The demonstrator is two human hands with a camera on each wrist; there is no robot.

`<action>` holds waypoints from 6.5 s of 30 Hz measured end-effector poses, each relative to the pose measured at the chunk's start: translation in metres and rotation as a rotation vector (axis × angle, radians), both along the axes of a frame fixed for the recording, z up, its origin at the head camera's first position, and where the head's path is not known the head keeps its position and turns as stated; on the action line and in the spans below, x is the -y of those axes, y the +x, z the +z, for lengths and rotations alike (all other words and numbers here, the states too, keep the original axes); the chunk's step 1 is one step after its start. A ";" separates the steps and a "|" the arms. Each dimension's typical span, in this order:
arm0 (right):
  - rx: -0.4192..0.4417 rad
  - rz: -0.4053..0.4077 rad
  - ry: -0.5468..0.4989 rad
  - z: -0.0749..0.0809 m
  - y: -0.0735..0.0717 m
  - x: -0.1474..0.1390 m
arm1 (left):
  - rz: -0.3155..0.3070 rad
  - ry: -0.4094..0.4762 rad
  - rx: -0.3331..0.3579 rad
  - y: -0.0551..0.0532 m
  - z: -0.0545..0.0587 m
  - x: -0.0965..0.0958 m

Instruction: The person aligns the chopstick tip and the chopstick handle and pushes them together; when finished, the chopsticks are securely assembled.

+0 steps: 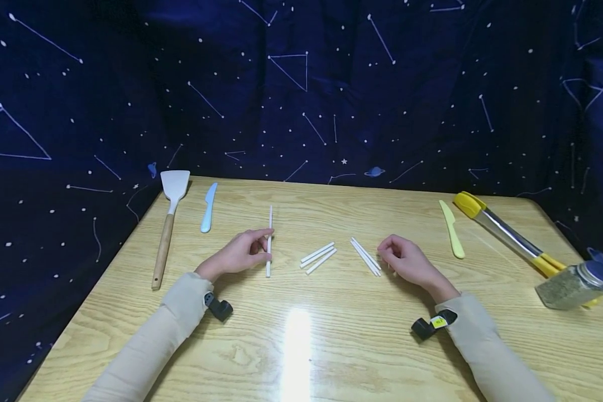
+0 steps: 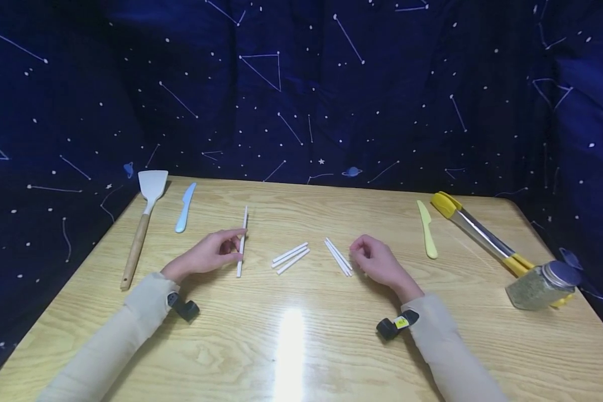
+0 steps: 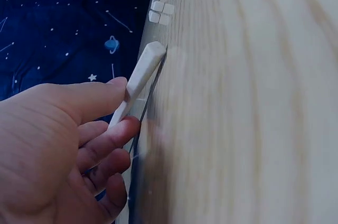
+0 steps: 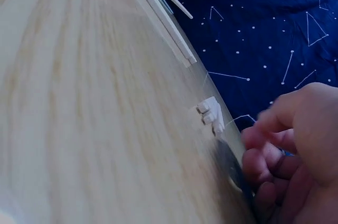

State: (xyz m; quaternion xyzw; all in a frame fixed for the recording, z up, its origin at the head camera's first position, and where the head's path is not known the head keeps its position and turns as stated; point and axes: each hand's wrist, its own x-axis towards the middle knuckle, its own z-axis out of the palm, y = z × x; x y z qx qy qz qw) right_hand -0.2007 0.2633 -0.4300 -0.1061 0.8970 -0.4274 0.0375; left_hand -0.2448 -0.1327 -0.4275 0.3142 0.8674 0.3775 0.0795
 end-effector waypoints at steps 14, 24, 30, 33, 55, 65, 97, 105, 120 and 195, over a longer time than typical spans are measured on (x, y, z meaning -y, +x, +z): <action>-0.079 -0.004 0.101 -0.003 -0.002 0.008 | 0.032 -0.072 -0.049 0.004 -0.004 0.001; -0.130 -0.014 0.183 0.000 -0.003 0.015 | 0.070 -0.039 -0.010 0.002 0.000 -0.002; -0.139 -0.019 0.202 0.002 -0.003 0.018 | 0.102 -0.052 -0.075 0.003 0.001 -0.005; -0.137 -0.024 0.212 0.002 -0.004 0.019 | 0.097 -0.049 -0.113 0.005 0.002 -0.009; -0.098 -0.048 0.282 0.002 -0.005 0.026 | 0.151 -0.055 -0.207 0.021 0.002 -0.069; -0.079 -0.068 0.295 0.007 -0.003 0.034 | 0.251 -0.049 -0.109 0.024 -0.001 -0.082; -0.141 -0.081 0.232 0.019 0.002 0.040 | 0.257 0.046 -0.128 0.026 -0.010 -0.090; -0.187 -0.090 0.052 0.022 0.000 0.036 | 0.232 0.098 -0.132 0.028 -0.008 -0.092; -0.108 -0.073 -0.461 0.030 0.001 0.034 | 0.117 0.179 -0.122 0.032 -0.007 -0.095; -0.031 0.145 -0.513 0.028 0.000 0.021 | 0.044 0.188 -0.113 0.037 -0.013 -0.098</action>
